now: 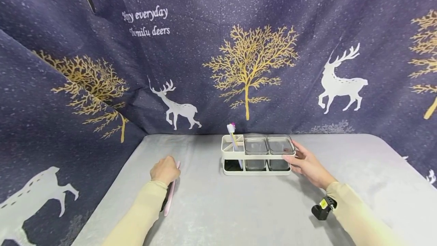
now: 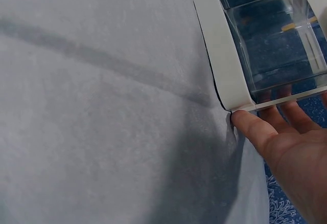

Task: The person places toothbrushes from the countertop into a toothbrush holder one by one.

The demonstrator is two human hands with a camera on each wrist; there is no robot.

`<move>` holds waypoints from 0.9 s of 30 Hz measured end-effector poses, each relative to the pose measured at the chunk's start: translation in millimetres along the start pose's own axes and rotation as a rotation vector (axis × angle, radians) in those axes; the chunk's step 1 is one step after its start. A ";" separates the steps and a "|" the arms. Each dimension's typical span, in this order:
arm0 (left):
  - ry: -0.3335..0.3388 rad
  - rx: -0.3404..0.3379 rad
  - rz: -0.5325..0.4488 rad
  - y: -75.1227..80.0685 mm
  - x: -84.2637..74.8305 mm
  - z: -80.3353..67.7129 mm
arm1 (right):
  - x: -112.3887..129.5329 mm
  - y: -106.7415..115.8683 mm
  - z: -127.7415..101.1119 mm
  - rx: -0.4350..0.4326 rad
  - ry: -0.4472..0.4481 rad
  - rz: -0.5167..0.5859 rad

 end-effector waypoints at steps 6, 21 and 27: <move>0.002 0.009 -0.010 -3.3 -0.2 0.4 | 1.5 1.5 -1.0 -0.004 0.000 -0.005; 0.039 0.042 -0.034 -5.2 10.0 0.4 | -1.8 -1.5 1.0 0.001 0.010 0.010; 0.052 0.062 -0.045 -4.8 10.3 -1.4 | -1.4 -0.3 0.6 -0.009 0.010 0.018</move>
Point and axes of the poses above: each hand's wrist, its own z-axis towards the middle knuckle, its own y-axis out of the back of the hand, x = y × z, the point moved 8 cm from there along z, towards the middle knuckle, and after that the axes turned 7 degrees about -y, right-handed, at the moved point
